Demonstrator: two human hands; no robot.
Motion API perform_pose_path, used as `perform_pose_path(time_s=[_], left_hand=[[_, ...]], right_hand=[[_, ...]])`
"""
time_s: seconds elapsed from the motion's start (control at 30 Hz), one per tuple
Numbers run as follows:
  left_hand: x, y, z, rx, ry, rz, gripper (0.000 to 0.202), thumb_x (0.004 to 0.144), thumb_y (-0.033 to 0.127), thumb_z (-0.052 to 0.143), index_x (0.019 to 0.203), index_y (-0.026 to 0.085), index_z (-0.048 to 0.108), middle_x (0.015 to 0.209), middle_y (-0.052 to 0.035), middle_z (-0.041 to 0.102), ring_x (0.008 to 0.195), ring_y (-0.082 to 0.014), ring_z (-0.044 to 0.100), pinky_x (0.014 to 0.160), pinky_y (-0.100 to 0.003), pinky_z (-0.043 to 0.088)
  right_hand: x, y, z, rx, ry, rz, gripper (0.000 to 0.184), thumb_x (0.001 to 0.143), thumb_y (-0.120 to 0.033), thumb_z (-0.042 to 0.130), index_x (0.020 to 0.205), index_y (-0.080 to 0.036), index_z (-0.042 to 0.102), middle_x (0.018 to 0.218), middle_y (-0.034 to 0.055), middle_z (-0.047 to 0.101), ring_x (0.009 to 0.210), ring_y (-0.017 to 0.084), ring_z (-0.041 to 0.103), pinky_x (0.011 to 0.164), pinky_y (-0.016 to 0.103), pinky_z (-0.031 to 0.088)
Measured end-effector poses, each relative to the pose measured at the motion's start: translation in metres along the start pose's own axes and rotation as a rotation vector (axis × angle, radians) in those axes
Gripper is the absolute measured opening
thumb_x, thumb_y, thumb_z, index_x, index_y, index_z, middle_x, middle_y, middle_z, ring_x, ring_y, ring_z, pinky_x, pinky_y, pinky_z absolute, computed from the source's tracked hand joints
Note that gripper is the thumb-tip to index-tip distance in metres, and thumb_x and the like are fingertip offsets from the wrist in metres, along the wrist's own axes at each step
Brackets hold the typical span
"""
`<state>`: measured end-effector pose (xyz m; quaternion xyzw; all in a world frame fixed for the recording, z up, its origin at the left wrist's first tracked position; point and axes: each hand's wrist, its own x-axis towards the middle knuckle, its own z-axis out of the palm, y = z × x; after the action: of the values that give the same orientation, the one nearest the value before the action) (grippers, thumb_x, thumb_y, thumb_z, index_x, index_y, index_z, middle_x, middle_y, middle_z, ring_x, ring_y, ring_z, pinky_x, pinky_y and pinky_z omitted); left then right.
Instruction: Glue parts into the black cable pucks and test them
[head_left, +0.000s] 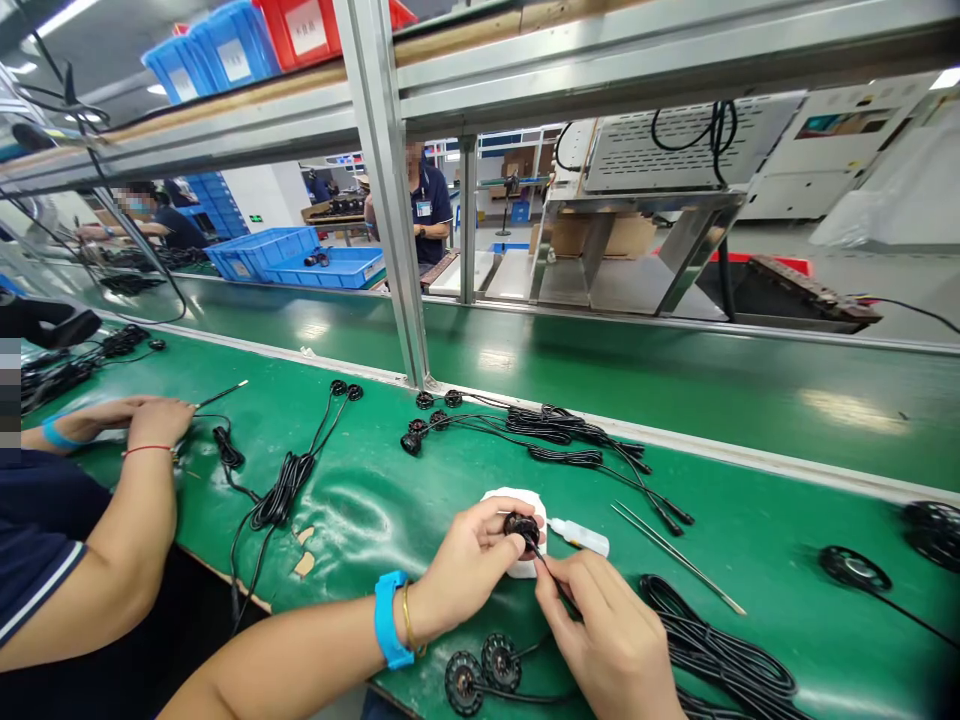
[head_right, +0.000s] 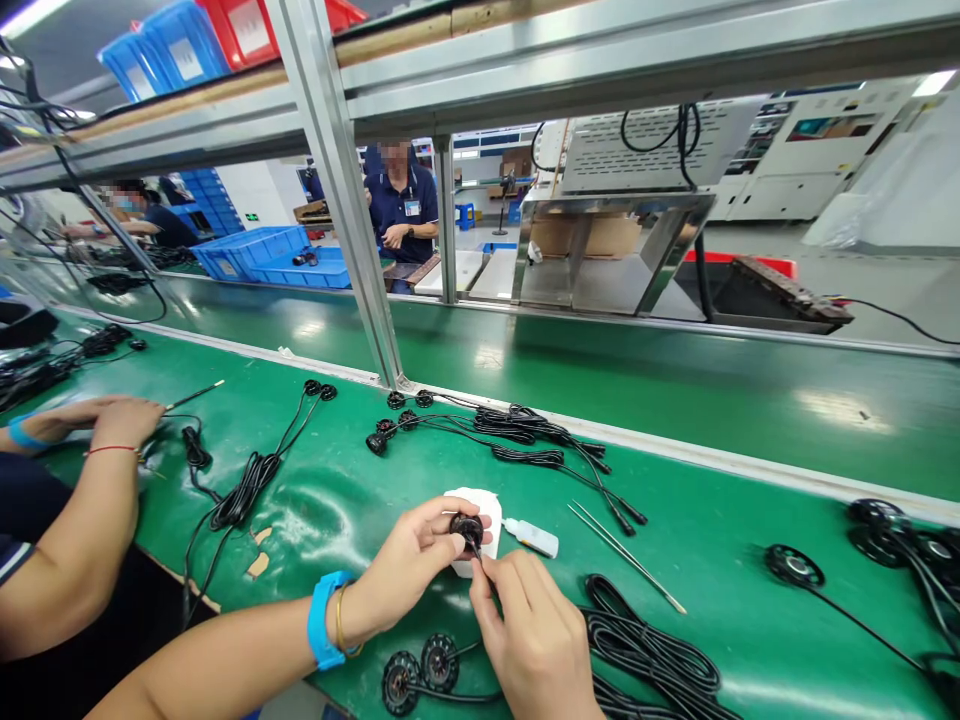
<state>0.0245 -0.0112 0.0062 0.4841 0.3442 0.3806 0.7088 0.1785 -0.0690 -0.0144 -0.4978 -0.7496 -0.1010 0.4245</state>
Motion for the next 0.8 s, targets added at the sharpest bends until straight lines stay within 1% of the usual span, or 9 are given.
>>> perform_pose_path(time_s=[0.17,0.27,0.4,0.47,0.57,0.63,0.73,0.8], left_hand=[[0.003,-0.007,-0.001,-0.029,0.026,-0.061,0.027,0.077,0.013,0.064,0.104,0.015,0.061,0.101,-0.0108,0.074,0.091,-0.0205,0.071,0.075,-0.027,0.053],[0.004,-0.011,-0.002,-0.059,0.037,-0.086,0.026,0.074,0.012,0.065,0.099,0.016,0.059,0.098,-0.0103,0.075,0.09,-0.022,0.073,0.077,-0.03,0.054],[0.003,-0.01,-0.001,-0.01,0.052,-0.059,0.024,0.073,0.01,0.066,0.095,0.015,0.059,0.097,-0.0106,0.075,0.086,-0.0204,0.072,0.082,-0.032,0.055],[0.002,-0.007,0.0,0.028,0.047,-0.038,0.023,0.074,0.01,0.066,0.096,0.015,0.06,0.098,-0.0109,0.074,0.088,-0.0199,0.072,0.079,-0.03,0.055],[0.0,-0.004,0.001,0.08,0.026,-0.015,0.02,0.079,0.016,0.066,0.098,0.014,0.063,0.099,-0.0111,0.073,0.09,-0.02,0.07,0.075,-0.027,0.054],[0.0,-0.003,0.002,0.092,0.021,-0.009,0.018,0.081,0.019,0.067,0.098,0.014,0.064,0.099,-0.0114,0.073,0.091,-0.0206,0.07,0.075,-0.027,0.054],[-0.001,-0.004,0.002,0.064,0.032,-0.021,0.017,0.08,0.021,0.069,0.095,0.015,0.062,0.099,-0.0116,0.073,0.093,-0.0221,0.071,0.077,-0.029,0.055],[-0.002,-0.004,0.001,0.077,0.023,-0.012,0.018,0.082,0.02,0.067,0.098,0.015,0.062,0.102,-0.0114,0.072,0.097,-0.0223,0.07,0.079,-0.029,0.055]], right_hand=[[-0.001,-0.005,0.002,-0.042,-0.014,-0.028,0.015,0.099,-0.016,0.054,0.084,-0.018,0.053,0.068,-0.0005,0.047,0.06,0.013,0.048,0.06,0.029,0.034],[0.0,-0.007,0.002,-0.05,-0.015,-0.039,0.017,0.099,-0.017,0.053,0.082,-0.018,0.052,0.067,-0.0006,0.047,0.059,0.013,0.048,0.06,0.029,0.033],[0.0,-0.008,0.003,-0.029,-0.008,-0.017,0.019,0.1,-0.016,0.051,0.081,-0.019,0.05,0.067,-0.0012,0.046,0.059,0.012,0.047,0.059,0.028,0.033],[-0.001,-0.007,0.004,-0.014,-0.015,0.008,0.02,0.1,-0.016,0.051,0.08,-0.02,0.049,0.067,-0.0015,0.045,0.059,0.012,0.047,0.059,0.028,0.033],[-0.002,-0.006,0.004,-0.003,-0.021,0.035,0.021,0.1,-0.018,0.051,0.079,-0.02,0.049,0.067,-0.0016,0.045,0.059,0.012,0.047,0.059,0.028,0.034],[-0.002,-0.006,0.004,-0.004,-0.017,0.04,0.022,0.1,-0.018,0.051,0.078,-0.02,0.048,0.066,-0.002,0.044,0.058,0.012,0.046,0.059,0.027,0.034],[-0.001,-0.007,0.003,0.016,-0.022,0.04,0.022,0.1,-0.017,0.05,0.079,-0.02,0.047,0.067,-0.0022,0.045,0.058,0.011,0.046,0.059,0.027,0.034],[-0.001,-0.006,0.002,0.053,-0.038,0.057,0.021,0.1,-0.017,0.05,0.079,-0.02,0.048,0.068,-0.0019,0.046,0.059,0.011,0.048,0.06,0.026,0.035]])
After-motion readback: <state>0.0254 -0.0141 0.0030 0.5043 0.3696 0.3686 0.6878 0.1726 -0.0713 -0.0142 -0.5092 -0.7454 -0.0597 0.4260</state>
